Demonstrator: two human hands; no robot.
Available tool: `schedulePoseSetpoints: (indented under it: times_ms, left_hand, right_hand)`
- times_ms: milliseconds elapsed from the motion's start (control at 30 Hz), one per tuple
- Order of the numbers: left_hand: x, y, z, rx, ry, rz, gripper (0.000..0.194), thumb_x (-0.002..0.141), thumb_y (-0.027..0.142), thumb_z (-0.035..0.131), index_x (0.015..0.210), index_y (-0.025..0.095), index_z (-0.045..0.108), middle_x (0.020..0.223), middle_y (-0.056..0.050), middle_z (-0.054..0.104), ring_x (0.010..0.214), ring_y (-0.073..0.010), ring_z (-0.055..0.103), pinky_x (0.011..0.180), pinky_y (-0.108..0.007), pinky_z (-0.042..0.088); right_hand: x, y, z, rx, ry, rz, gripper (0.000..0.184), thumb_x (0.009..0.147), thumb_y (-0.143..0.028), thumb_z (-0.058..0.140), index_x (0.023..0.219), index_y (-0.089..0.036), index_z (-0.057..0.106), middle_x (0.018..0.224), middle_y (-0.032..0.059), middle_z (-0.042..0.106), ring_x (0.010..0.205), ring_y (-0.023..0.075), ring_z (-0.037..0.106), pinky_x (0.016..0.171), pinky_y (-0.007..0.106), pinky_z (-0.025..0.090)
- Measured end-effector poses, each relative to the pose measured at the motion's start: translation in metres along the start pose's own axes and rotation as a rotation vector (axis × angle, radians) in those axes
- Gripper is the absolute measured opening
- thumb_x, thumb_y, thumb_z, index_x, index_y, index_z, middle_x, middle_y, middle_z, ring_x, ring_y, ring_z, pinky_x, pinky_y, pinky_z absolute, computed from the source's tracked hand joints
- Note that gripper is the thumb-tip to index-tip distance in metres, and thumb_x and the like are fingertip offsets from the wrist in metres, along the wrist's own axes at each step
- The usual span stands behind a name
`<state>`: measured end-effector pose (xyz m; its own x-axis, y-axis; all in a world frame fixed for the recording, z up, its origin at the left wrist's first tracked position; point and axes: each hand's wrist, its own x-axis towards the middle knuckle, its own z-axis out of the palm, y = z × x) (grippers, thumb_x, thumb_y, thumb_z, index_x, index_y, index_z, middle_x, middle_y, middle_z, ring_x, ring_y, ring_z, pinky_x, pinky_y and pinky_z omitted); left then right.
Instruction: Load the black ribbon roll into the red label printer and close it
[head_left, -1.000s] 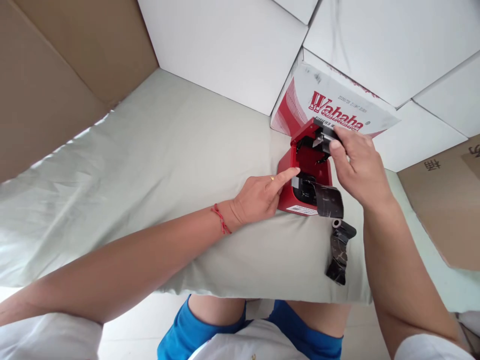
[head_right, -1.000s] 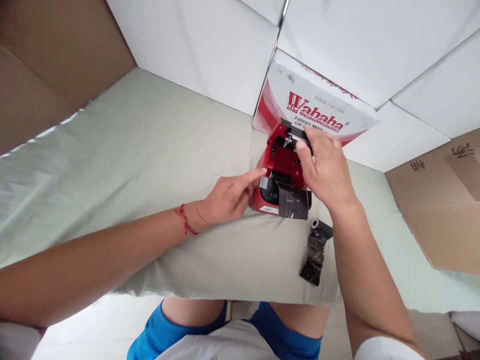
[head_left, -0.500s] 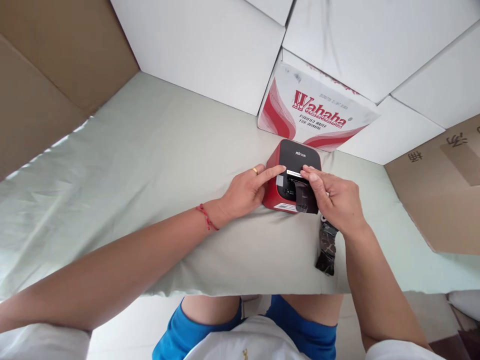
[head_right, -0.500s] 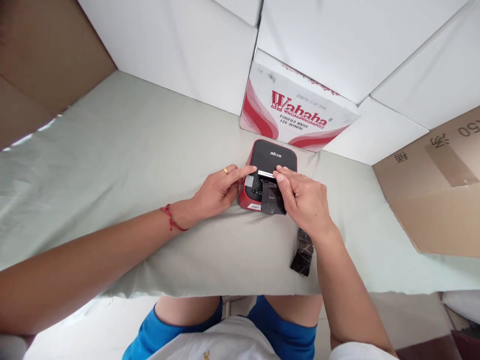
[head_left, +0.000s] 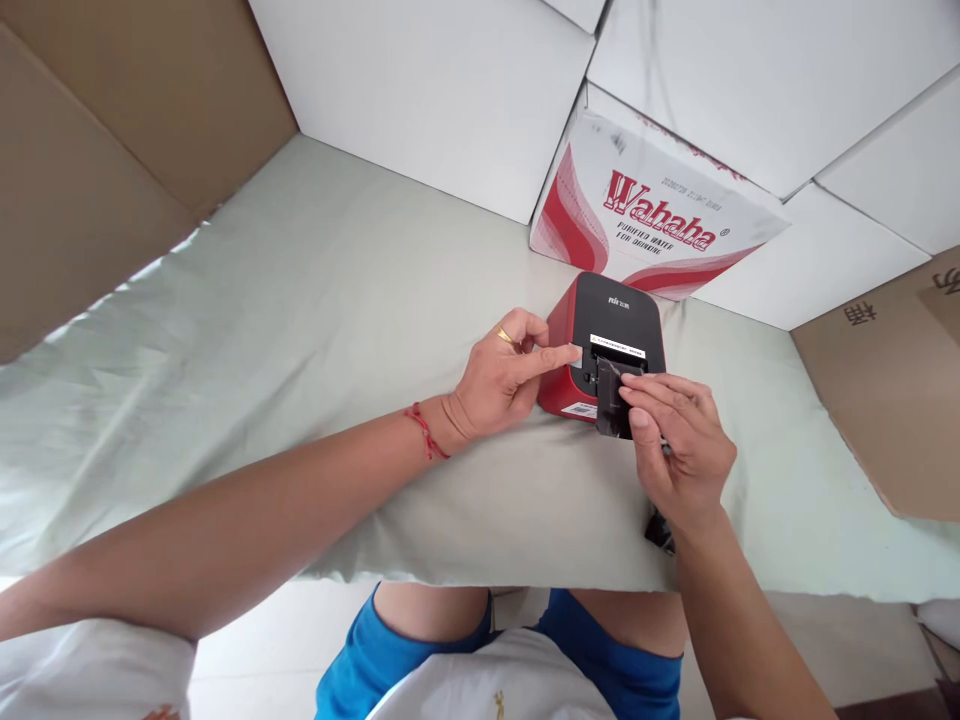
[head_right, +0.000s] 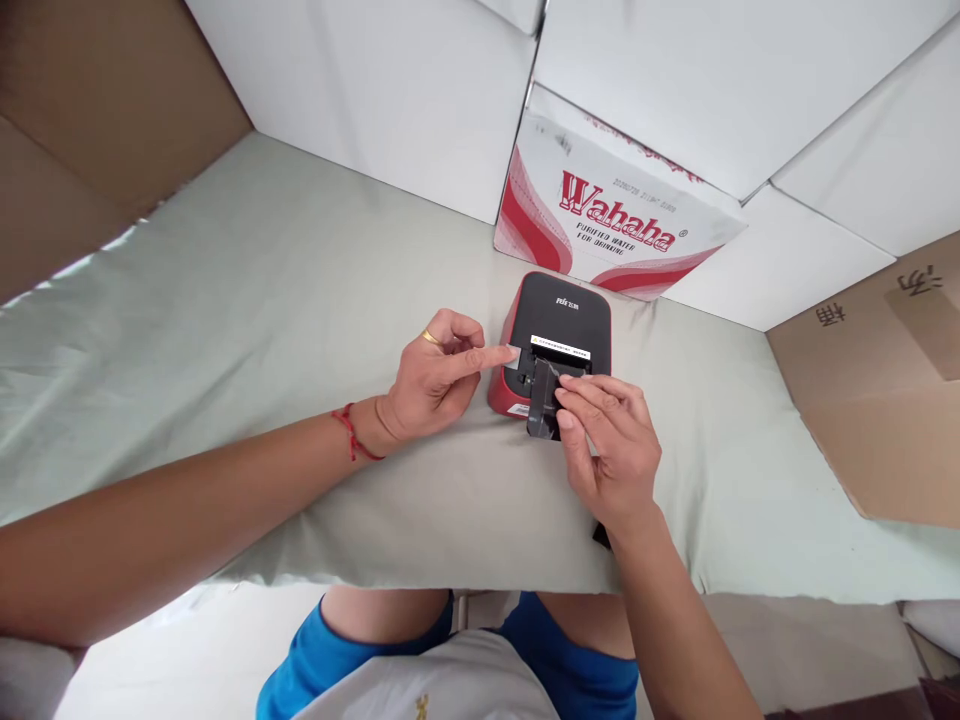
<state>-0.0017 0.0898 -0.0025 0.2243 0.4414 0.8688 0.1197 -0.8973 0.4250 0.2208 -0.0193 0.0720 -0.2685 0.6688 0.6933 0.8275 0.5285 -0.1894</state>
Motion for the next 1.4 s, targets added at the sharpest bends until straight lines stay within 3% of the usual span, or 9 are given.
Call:
schedulePoseSetpoints:
  times_ms: [300,533,733,833,933,1067,1167,1233,1400]
  left_hand:
    - [0.004,-0.002,-0.001,-0.083,-0.091,-0.11,0.046,0.093,-0.003,0.047,0.117,0.024,0.075,0.079,0.001,0.066,0.073,-0.0131,0.061,0.069,-0.026,0.054]
    - [0.002,-0.003,0.005,-0.153,-0.085,-0.181,0.043,0.084,-0.002,0.046,0.107,0.02,0.075,0.084,0.002,0.076,0.069,-0.0094,0.067,0.067,-0.021,0.055]
    - [-0.003,0.001,0.005,-0.159,-0.181,-0.282,0.041,0.088,0.005,0.044,0.111,0.02,0.074,0.087,0.003,0.082,0.075,-0.0101,0.076,0.071,-0.019,0.06]
    - [-0.006,0.0,0.004,-0.119,-0.176,-0.223,0.043,0.09,0.005,0.045,0.118,0.019,0.074,0.088,0.002,0.082,0.075,-0.0102,0.077,0.071,-0.019,0.059]
    - [-0.009,-0.003,0.004,-0.08,-0.167,-0.165,0.047,0.089,0.003,0.046,0.124,0.019,0.073,0.08,0.004,0.079,0.066,-0.0102,0.074,0.066,-0.019,0.056]
    - [-0.011,-0.007,0.006,-0.009,-0.177,-0.107,0.056,0.087,0.002,0.046,0.132,0.022,0.071,0.088,0.003,0.082,0.069,-0.0109,0.076,0.064,-0.02,0.053]
    - [-0.012,-0.008,0.008,0.034,-0.167,-0.069,0.058,0.087,0.003,0.046,0.137,0.023,0.068,0.094,0.002,0.083,0.072,-0.0115,0.076,0.063,-0.02,0.051]
    - [-0.012,-0.007,0.009,0.058,-0.169,-0.066,0.058,0.088,0.003,0.046,0.139,0.024,0.066,0.095,0.002,0.083,0.073,-0.012,0.076,0.063,-0.021,0.051]
    - [-0.009,-0.003,0.006,0.075,-0.205,-0.088,0.055,0.093,0.004,0.043,0.141,0.022,0.062,0.091,0.002,0.081,0.07,-0.0116,0.074,0.066,-0.021,0.052]
  right_hand:
    - [0.002,-0.006,-0.003,-0.039,-0.042,0.043,0.027,0.102,-0.017,0.065,0.117,-0.029,0.083,0.118,0.0063,0.086,0.107,0.0279,0.08,0.094,0.051,0.066]
    - [0.033,-0.006,-0.02,-0.014,-0.238,0.102,0.028,0.108,-0.031,0.059,0.093,-0.028,0.083,0.102,0.0034,0.088,0.094,0.024,0.083,0.086,0.043,0.066]
    - [0.077,0.003,-0.032,-0.051,-0.444,0.264,0.038,0.11,-0.047,0.055,0.087,-0.027,0.078,0.085,0.002,0.082,0.074,0.0212,0.077,0.071,0.037,0.055]
    - [0.105,0.021,-0.02,-0.17,-0.611,0.289,0.026,0.103,-0.036,0.058,0.095,-0.027,0.08,0.085,0.0021,0.081,0.069,0.022,0.073,0.066,0.037,0.05]
    - [0.128,0.041,0.005,-0.317,-0.881,0.19,0.023,0.091,-0.026,0.064,0.105,-0.027,0.082,0.088,0.0039,0.082,0.069,0.0233,0.07,0.061,0.036,0.044]
    - [0.141,0.056,0.037,-0.371,-1.073,0.123,0.017,0.079,-0.023,0.071,0.092,-0.026,0.081,0.076,0.0044,0.078,0.062,0.0209,0.064,0.054,0.033,0.038]
    - [0.139,0.055,0.044,-0.364,-1.061,0.141,0.013,0.079,-0.023,0.07,0.089,-0.025,0.078,0.082,0.0058,0.08,0.067,0.0227,0.067,0.058,0.034,0.042]
    - [0.136,0.048,0.032,-0.371,-1.012,0.16,0.02,0.084,-0.026,0.066,0.1,-0.025,0.078,0.093,0.0073,0.082,0.076,0.0254,0.071,0.062,0.036,0.046]
    - [0.113,0.027,-0.055,-0.193,-0.632,0.358,0.039,0.097,-0.055,0.065,0.126,-0.03,0.075,0.106,0.0056,0.081,0.066,0.0215,0.066,0.066,0.04,0.055]
